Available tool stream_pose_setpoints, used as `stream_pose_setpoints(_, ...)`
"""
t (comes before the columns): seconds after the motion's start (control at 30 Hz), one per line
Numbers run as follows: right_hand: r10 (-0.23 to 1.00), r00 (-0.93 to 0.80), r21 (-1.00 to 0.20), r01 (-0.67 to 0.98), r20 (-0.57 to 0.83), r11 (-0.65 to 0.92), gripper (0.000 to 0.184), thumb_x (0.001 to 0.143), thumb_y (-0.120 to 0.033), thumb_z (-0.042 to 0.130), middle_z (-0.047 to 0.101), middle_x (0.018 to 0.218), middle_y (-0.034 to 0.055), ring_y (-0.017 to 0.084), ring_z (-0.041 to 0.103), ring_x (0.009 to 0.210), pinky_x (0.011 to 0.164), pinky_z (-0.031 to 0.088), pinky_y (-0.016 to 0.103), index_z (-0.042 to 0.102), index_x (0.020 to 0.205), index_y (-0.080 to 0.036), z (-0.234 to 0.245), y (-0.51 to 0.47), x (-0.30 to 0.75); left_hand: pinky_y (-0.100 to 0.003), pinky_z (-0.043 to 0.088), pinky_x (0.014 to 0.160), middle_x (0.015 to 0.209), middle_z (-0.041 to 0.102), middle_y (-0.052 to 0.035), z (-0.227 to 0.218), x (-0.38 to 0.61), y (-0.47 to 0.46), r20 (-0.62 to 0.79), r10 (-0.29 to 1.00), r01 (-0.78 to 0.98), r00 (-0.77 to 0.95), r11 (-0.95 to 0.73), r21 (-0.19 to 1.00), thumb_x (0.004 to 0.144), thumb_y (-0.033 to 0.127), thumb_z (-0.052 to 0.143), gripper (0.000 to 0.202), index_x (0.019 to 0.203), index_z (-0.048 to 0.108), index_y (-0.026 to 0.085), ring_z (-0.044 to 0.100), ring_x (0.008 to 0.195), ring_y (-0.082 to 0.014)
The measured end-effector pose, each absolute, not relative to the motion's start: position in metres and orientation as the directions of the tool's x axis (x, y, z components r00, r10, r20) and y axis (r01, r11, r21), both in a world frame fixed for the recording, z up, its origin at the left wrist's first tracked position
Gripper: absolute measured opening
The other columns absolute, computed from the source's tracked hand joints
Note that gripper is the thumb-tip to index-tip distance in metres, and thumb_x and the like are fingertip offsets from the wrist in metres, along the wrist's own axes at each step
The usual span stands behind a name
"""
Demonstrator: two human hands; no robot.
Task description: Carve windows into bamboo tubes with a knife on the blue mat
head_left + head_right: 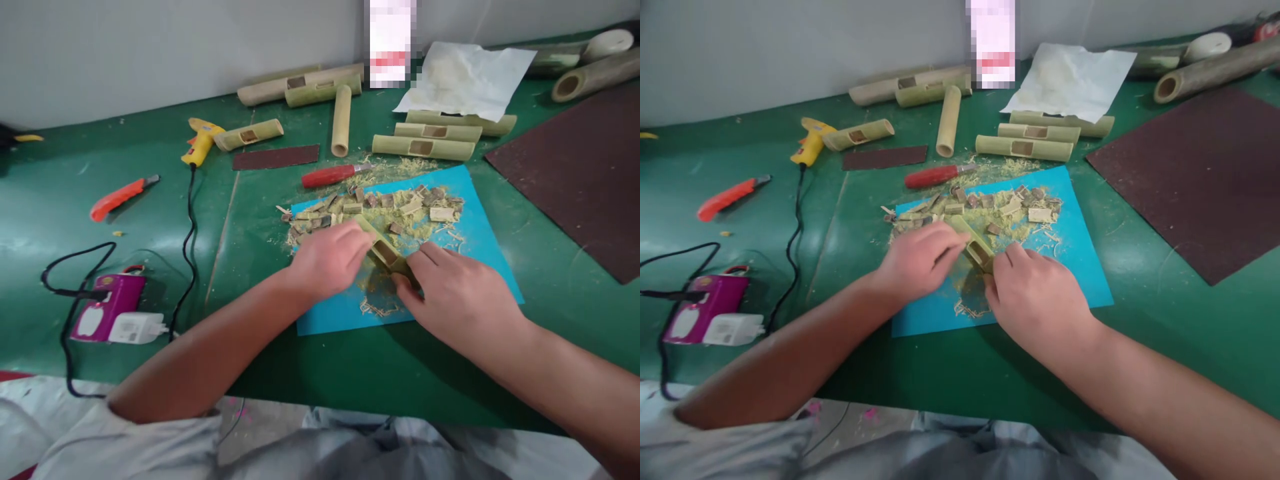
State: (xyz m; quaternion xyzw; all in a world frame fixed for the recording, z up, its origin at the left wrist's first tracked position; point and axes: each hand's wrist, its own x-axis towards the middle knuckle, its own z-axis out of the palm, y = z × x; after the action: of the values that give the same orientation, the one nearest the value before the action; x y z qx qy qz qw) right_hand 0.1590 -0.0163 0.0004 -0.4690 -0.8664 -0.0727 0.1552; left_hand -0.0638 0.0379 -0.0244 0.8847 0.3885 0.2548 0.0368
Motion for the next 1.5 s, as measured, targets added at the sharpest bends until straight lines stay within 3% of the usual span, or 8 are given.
stream_pose_setpoints(0.43, 0.772, -0.521, 0.005, 0.830, 0.364, 0.558, 0.030, 0.095, -0.020, 0.047, 0.058, 0.063, 0.0037, 0.016, 0.047, 0.050, 0.050, 0.027, 0.033, 0.062, 0.069, -0.018, 0.0002, -0.0155, 0.1587, -0.028, 0.054, 0.070, 0.088, 0.073, -0.0063, -0.0255, -0.0629, 0.0401, 0.447, 0.734, 0.713, 0.512, -0.653, 0.255, 0.104, 0.025, 0.049, 0.026, 0.097, 0.072, 0.015, 0.070, 0.080, -0.0175)
stream_pose_setpoints(0.83, 0.787, -0.517, -0.014, 0.833, 0.336, 0.553, 0.028, 0.094, -0.020, 0.049, 0.059, 0.064, 0.0041, 0.015, 0.047, 0.052, 0.051, 0.025, 0.032, 0.063, 0.069, -0.018, -0.0003, -0.0159, 0.1578, -0.026, 0.055, 0.076, 0.095, 0.074, -0.0053, -0.0231, -0.0606, 0.0388, 0.367, 0.751, 0.638, 0.549, -0.660, 0.396, 0.104, 0.026, 0.050, 0.023, 0.105, 0.071, 0.017, 0.071, 0.086, -0.0159)
stream_pose_setpoints(0.9, 0.789, -0.511, -0.019, 0.836, 0.341, 0.549, 0.029, 0.094, -0.021, 0.048, 0.058, 0.063, 0.0039, 0.015, 0.046, 0.051, 0.051, 0.024, 0.032, 0.062, 0.069, -0.018, -0.0001, -0.0156, 0.1579, -0.027, 0.055, 0.075, 0.092, 0.073, -0.0056, -0.0224, -0.0607, 0.0387, 0.404, 0.762, 0.678, 0.506, -0.641, 0.358, 0.103, 0.024, 0.051, 0.022, 0.101, 0.072, 0.016, 0.070, 0.085, -0.0164)
stream_pose_setpoints(1.1, 0.801, -0.502, -0.031, 0.841, 0.326, 0.540, 0.029, 0.095, -0.022, 0.049, 0.060, 0.065, 0.0043, 0.015, 0.047, 0.052, 0.051, 0.024, 0.032, 0.063, 0.070, -0.017, -0.0012, -0.0148, 0.1591, -0.025, 0.053, 0.070, 0.089, 0.073, -0.0051, -0.0239, -0.0623, 0.0400, 0.407, 0.669, 0.644, 0.621, -0.732, 0.220, 0.106, 0.028, 0.046, 0.029, 0.103, 0.072, 0.017, 0.069, 0.079, -0.0155)
stream_pose_setpoints(1.2, 0.801, -0.495, -0.036, 0.843, 0.337, 0.537, 0.030, 0.095, -0.024, 0.050, 0.059, 0.065, 0.0040, 0.015, 0.046, 0.051, 0.050, 0.023, 0.032, 0.062, 0.069, -0.018, -0.0022, -0.0151, 0.1588, -0.026, 0.055, 0.073, 0.091, 0.074, -0.0059, -0.0268, -0.0642, 0.0425, 0.459, 0.709, 0.695, 0.535, -0.679, 0.238, 0.105, 0.026, 0.049, 0.026, 0.102, 0.072, 0.015, 0.070, 0.082, -0.0164)
stream_pose_setpoints(1.5, 0.809, -0.497, -0.049, 0.842, 0.313, 0.537, 0.029, 0.095, -0.022, 0.048, 0.059, 0.064, 0.0040, 0.014, 0.045, 0.052, 0.051, 0.022, 0.031, 0.063, 0.070, -0.017, -0.0002, -0.0152, 0.1591, -0.028, 0.057, 0.077, 0.094, 0.075, -0.0068, -0.0267, -0.0641, 0.0430, 0.434, 0.736, 0.693, 0.519, -0.660, 0.290, 0.103, 0.025, 0.050, 0.024, 0.103, 0.072, 0.015, 0.072, 0.087, -0.0176)
